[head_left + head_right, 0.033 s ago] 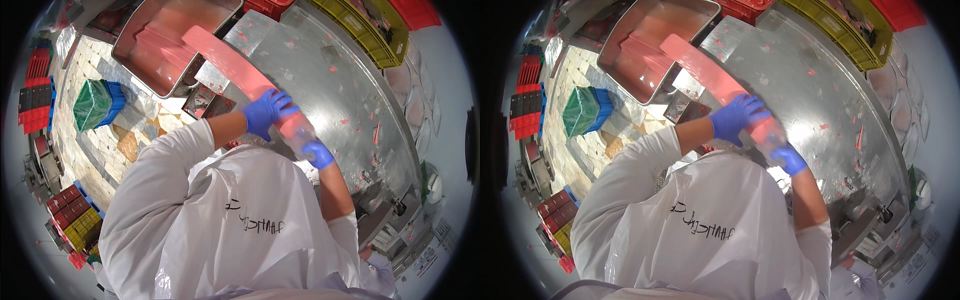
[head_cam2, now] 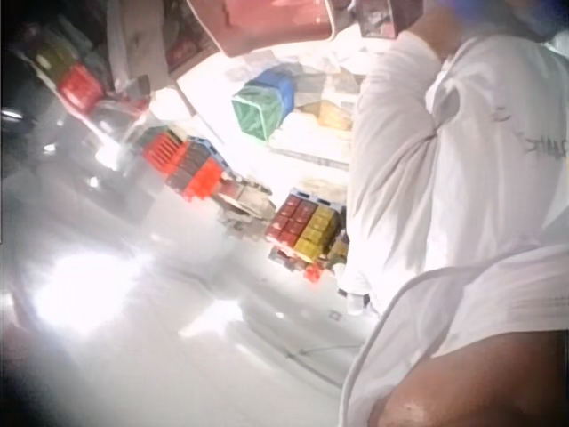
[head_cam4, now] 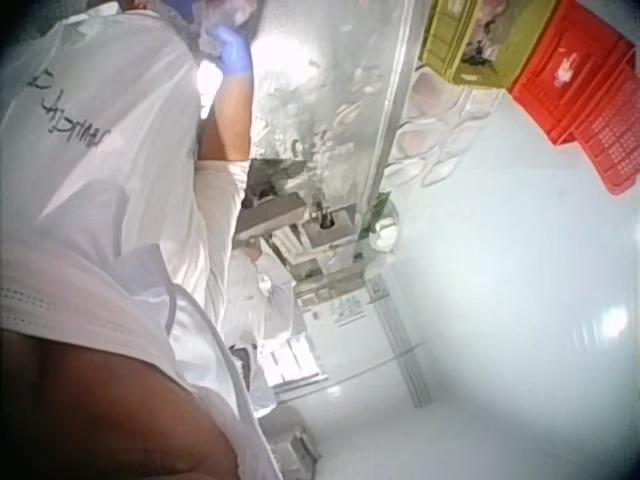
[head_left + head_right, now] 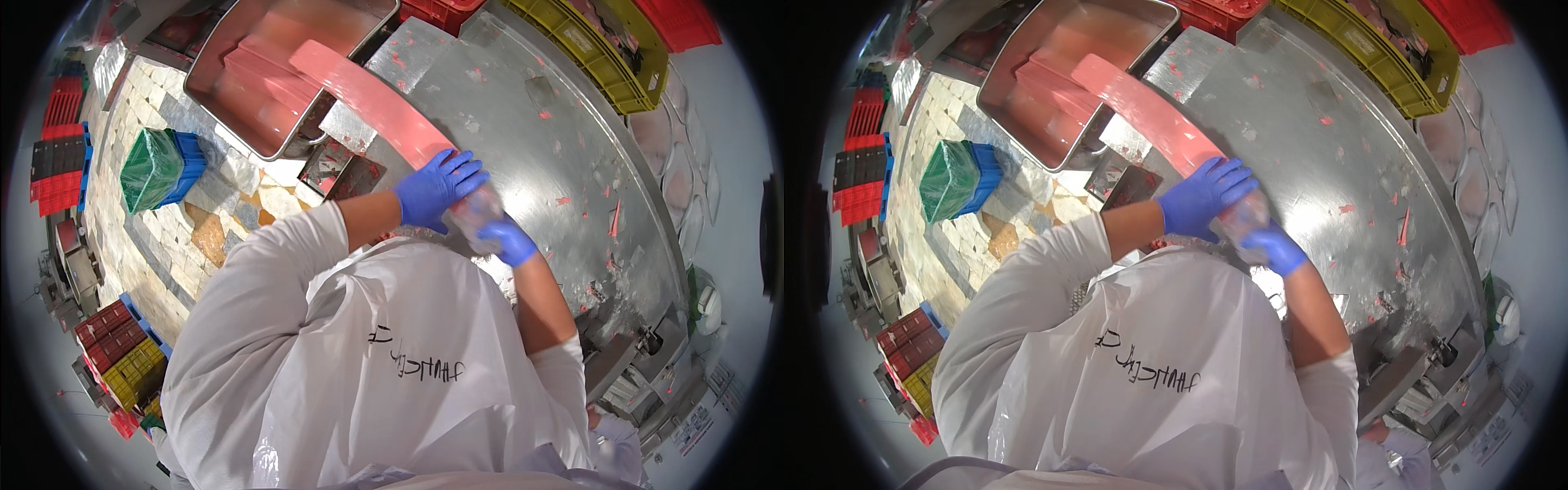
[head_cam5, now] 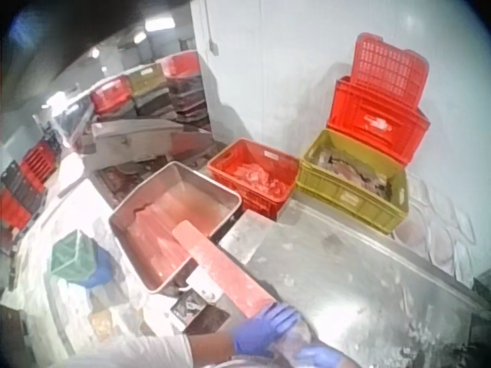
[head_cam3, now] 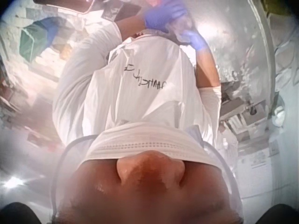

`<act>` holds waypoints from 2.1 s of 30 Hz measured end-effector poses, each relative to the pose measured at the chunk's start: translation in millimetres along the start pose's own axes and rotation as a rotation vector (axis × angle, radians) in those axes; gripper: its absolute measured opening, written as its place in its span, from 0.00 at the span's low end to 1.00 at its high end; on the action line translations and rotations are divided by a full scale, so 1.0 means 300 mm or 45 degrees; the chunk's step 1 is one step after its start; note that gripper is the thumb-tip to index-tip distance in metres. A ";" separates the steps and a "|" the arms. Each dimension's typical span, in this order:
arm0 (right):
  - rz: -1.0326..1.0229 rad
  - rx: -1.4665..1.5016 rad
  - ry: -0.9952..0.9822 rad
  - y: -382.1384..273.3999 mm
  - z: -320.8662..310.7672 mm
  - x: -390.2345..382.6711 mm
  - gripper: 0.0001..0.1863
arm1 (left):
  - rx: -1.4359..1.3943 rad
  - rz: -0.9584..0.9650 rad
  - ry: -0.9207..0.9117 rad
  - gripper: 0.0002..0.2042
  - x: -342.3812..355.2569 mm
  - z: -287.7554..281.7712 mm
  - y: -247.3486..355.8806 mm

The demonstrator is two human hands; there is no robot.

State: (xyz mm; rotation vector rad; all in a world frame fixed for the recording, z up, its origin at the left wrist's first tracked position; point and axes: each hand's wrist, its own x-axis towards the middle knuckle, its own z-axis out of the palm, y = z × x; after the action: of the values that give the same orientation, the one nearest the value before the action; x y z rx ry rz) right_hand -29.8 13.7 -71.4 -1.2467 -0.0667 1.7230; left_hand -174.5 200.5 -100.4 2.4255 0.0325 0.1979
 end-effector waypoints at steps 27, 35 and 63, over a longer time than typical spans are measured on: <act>-1.095 -1.299 0.714 -0.186 0.009 -0.666 0.31 | 0.698 -1.045 0.234 0.16 -0.339 -0.433 -0.685; -1.534 -1.159 1.360 -1.104 -0.231 -0.752 0.29 | -0.533 -0.287 0.655 0.23 0.143 -0.154 -0.192; -0.773 -1.991 1.482 0.028 -0.147 -0.608 0.22 | 0.376 -0.308 -0.186 0.08 -0.270 -0.173 -0.048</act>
State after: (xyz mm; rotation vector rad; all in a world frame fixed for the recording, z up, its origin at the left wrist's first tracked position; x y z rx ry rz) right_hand -1.5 -141.5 30.6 -2.7063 -1.0876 -0.0591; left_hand -262.1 238.8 -81.7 2.6940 0.3066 -0.1013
